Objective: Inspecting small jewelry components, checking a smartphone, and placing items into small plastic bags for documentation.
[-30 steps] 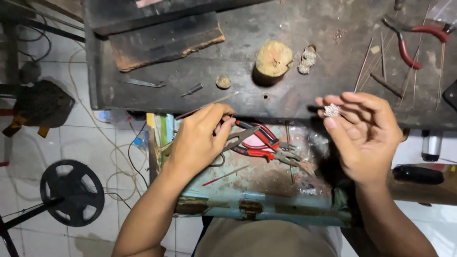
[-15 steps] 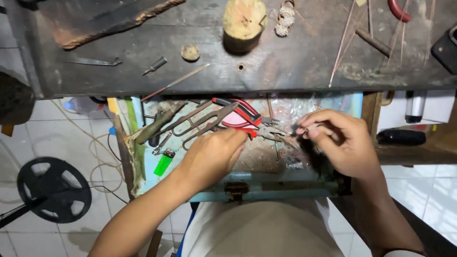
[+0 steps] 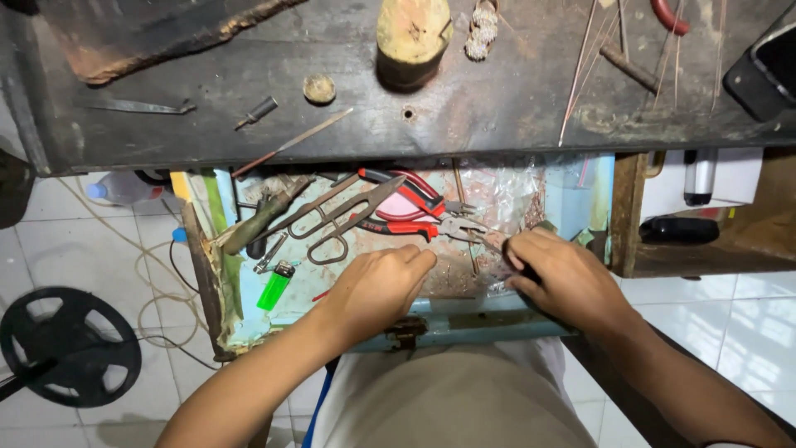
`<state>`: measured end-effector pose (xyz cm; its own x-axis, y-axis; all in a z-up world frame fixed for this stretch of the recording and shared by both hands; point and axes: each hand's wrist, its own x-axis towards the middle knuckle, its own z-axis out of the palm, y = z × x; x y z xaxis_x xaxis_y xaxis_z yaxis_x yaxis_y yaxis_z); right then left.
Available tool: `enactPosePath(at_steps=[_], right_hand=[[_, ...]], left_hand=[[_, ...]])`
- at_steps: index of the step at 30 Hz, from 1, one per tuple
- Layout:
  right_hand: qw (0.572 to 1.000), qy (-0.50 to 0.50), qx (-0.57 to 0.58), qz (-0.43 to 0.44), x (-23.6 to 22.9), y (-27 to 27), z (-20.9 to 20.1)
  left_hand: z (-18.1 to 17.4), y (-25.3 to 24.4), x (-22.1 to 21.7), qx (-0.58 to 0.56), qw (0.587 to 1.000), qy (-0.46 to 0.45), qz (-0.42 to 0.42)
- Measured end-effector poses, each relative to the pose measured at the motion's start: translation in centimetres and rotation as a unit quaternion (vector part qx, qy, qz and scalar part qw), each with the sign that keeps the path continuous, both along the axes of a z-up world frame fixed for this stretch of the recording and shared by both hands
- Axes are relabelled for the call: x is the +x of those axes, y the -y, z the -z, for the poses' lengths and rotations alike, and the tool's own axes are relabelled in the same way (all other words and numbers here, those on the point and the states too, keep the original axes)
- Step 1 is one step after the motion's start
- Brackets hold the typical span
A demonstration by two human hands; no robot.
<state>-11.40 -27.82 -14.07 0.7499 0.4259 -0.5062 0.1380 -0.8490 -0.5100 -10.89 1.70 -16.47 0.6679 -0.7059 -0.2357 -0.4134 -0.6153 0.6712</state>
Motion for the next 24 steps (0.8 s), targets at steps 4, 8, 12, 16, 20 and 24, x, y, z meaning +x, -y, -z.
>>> enactPosePath(at_steps=[4,8,12,16,20,24], right_hand=[[1.000,-0.005,-0.022,-0.004,-0.4,0.3,0.8],[0.999,-0.035,-0.036,-0.006,0.0,0.2,0.2],[0.992,-0.095,0.027,0.081,1.4,-0.7,-3.0],[0.986,-0.091,0.054,0.128,2.2,-0.6,-4.1],[0.987,-0.022,0.072,0.141,2.2,0.3,-3.8],[0.977,-0.039,0.045,0.207,3.0,0.8,-4.4]], left_hand=[[0.3,-0.1,0.0,0.000,1.000,-0.013,0.012],[-0.3,-0.3,0.5,0.000,0.999,-0.032,0.007],[-0.6,-0.4,1.0,0.004,0.999,-0.044,0.003],[-0.3,-0.2,0.7,0.007,0.999,-0.043,-0.005],[-0.4,0.1,0.5,0.010,0.999,-0.034,-0.024],[-0.8,0.1,0.9,0.017,0.999,-0.049,-0.015]])
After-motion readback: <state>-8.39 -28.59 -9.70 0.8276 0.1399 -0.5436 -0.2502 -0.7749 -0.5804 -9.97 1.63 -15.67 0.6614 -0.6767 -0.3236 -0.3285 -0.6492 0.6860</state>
